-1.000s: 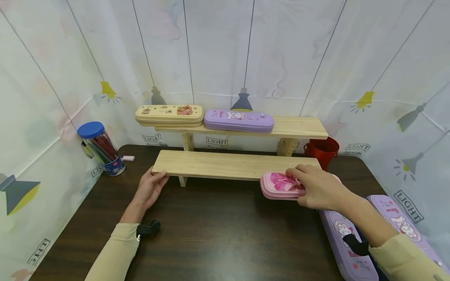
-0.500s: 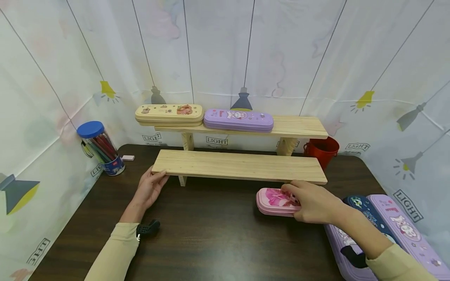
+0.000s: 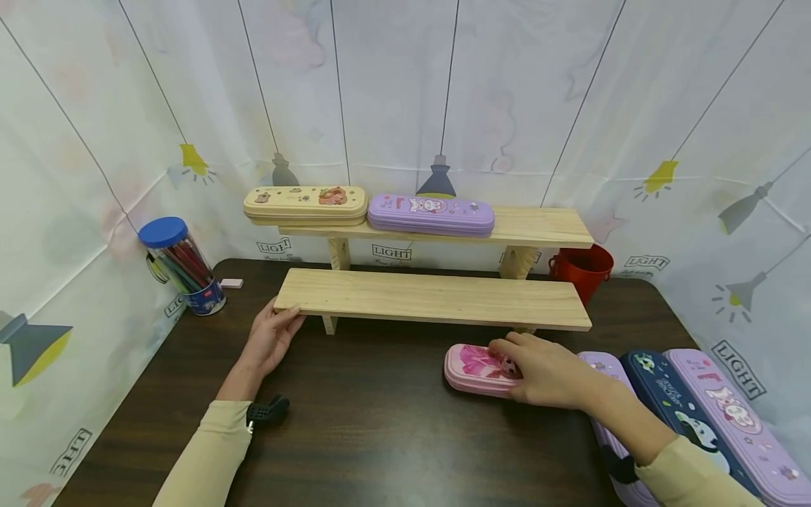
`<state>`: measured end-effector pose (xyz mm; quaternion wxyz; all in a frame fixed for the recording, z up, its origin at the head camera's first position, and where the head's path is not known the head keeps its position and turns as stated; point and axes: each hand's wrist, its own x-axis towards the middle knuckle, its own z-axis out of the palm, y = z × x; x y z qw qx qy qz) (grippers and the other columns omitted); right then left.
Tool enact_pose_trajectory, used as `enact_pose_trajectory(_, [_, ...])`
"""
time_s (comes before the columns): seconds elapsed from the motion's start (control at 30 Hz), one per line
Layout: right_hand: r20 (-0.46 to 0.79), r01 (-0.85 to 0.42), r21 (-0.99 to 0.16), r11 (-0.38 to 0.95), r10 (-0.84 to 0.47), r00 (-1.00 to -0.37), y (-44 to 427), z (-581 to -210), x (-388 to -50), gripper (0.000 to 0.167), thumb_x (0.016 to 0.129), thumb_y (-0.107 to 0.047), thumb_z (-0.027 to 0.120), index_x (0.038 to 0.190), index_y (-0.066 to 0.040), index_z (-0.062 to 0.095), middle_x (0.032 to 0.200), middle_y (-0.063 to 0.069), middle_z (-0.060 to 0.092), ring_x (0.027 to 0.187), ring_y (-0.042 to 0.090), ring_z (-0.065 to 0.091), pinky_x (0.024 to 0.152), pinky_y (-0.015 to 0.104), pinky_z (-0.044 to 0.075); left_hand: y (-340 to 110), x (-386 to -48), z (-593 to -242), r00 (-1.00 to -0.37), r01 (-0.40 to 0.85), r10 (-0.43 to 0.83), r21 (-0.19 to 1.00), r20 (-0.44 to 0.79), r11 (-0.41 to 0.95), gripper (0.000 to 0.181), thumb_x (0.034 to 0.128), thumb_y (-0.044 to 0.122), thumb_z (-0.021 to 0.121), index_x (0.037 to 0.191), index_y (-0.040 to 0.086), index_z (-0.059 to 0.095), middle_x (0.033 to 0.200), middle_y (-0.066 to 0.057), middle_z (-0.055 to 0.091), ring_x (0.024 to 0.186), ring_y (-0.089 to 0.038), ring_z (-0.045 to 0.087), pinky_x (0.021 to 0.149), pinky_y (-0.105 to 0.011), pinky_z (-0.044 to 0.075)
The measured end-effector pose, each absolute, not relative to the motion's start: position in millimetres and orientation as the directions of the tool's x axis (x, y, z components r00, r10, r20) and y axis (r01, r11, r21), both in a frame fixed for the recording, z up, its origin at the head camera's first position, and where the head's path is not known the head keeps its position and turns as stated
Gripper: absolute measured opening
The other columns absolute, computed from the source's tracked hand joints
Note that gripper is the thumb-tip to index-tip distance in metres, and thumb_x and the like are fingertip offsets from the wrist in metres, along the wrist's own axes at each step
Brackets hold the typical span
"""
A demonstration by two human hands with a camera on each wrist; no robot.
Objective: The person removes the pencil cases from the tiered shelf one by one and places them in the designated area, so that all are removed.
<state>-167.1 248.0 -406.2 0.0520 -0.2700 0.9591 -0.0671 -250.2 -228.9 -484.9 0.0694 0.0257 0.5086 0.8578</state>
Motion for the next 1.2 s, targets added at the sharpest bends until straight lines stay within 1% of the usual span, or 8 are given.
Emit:
enact_pose_trajectory(0.27, [-0.073,-0.503,-0.148,0.851,-0.517,-0.853,246.1,-409.9,-163.6,0.072,0.072,-0.039,0.083,0.137,-0.024,0.055,0.100,-0.010,0.058,0.084,0.006,0.050,0.078,0.032,0.054,-227.8,-251.9,-484.1,-0.989,-0.079,0.147,0.888,-0.014,-0.453,0.071,0.1025,0.005,0.051,0.160,0.012,0.011,0.165,-0.014,0.015,0.150,-0.024,0.029,0.109,-0.020,0.045])
enact_pose_trajectory(0.37, [-0.083,-0.510,-0.151,0.847,-0.525,-0.847,244.2,-411.2,-160.2,0.078,0.072,-0.043,0.084,0.141,-0.023,0.052,0.099,-0.010,0.057,0.082,0.006,0.050,0.076,0.031,0.055,-228.0,-252.2,-483.5,-0.990,-0.082,0.142,0.888,-0.019,-0.453,0.070,0.1025,0.005,0.051,0.160,0.012,0.011,0.165,-0.014,0.015,0.150,-0.024,0.028,0.110,-0.020,0.045])
enact_pose_trajectory(0.47, [-0.085,-0.518,-0.147,0.843,-0.532,-0.842,241.7,-411.4,-157.1,0.085,0.072,-0.047,0.084,0.146,-0.024,0.047,0.095,-0.010,0.055,0.076,0.006,0.048,0.068,0.026,0.050,-228.5,-252.4,-483.7,-0.990,-0.083,0.140,0.888,-0.022,-0.452,0.071,0.1023,0.005,0.052,0.160,0.012,0.011,0.165,-0.014,0.015,0.149,-0.023,0.030,0.111,-0.021,0.044])
enact_pose_trajectory(0.7, [-0.105,-0.497,-0.103,0.862,-0.506,-0.856,241.4,-408.3,-153.4,0.090,0.070,-0.052,0.085,0.148,-0.033,0.045,0.091,-0.006,0.049,0.067,0.008,0.043,0.055,0.021,0.038,-229.3,-251.5,-485.0,-0.990,-0.092,0.135,0.884,-0.032,-0.458,0.072,0.1017,0.005,0.053,0.160,0.011,0.010,0.165,-0.015,0.015,0.147,-0.019,0.035,0.112,-0.022,0.043])
enact_pose_trajectory(0.87, [-0.198,-0.428,-0.166,0.888,-0.455,-0.868,245.0,-405.7,-151.7,0.097,0.068,-0.062,0.082,0.151,-0.035,0.040,0.095,-0.003,0.049,0.070,0.012,0.047,0.057,0.026,0.041,-228.6,-250.4,-484.2,-0.990,-0.094,0.135,0.884,-0.036,-0.458,0.071,0.1021,0.005,0.052,0.160,0.011,0.010,0.165,-0.014,0.016,0.148,-0.021,0.032,0.111,-0.021,0.044])
enact_pose_trajectory(0.97, [-0.251,-0.369,-0.201,0.908,-0.411,-0.876,247.6,-403.5,-151.3,0.103,0.067,-0.065,0.081,0.153,-0.034,0.035,0.100,0.001,0.053,0.073,0.016,0.051,0.062,0.033,0.050,-228.2,-249.8,-483.7,-0.990,-0.093,0.136,0.881,-0.034,-0.464,0.071,0.1021,0.005,0.052,0.160,0.011,0.011,0.165,-0.014,0.017,0.149,-0.023,0.030,0.110,-0.020,0.045])
enact_pose_trajectory(1.07, [-0.284,-0.318,-0.226,0.921,-0.374,-0.883,251.3,-402.0,-150.9,0.105,0.069,-0.064,0.080,0.155,-0.027,0.033,0.106,0.009,0.057,0.079,0.021,0.057,0.071,0.046,0.058,-228.2,-249.7,-483.4,-0.990,-0.092,0.140,0.883,-0.030,-0.460,0.072,0.1024,0.005,0.051,0.160,0.011,0.009,0.165,-0.014,0.016,0.150,-0.024,0.028,0.110,-0.021,0.045])
enact_pose_trajectory(1.2, [-0.328,-0.247,-0.256,0.935,-0.324,-0.887,257.1,-399.8,-148.3,0.102,0.076,-0.061,0.075,0.155,-0.015,0.031,0.111,0.017,0.061,0.082,0.024,0.059,0.075,0.052,0.058,-228.1,-250.6,-484.1,-0.989,-0.090,0.144,0.889,-0.028,-0.449,0.072,0.1024,0.006,0.052,0.160,0.011,0.009,0.165,-0.014,0.015,0.150,-0.024,0.028,0.113,-0.023,0.042])
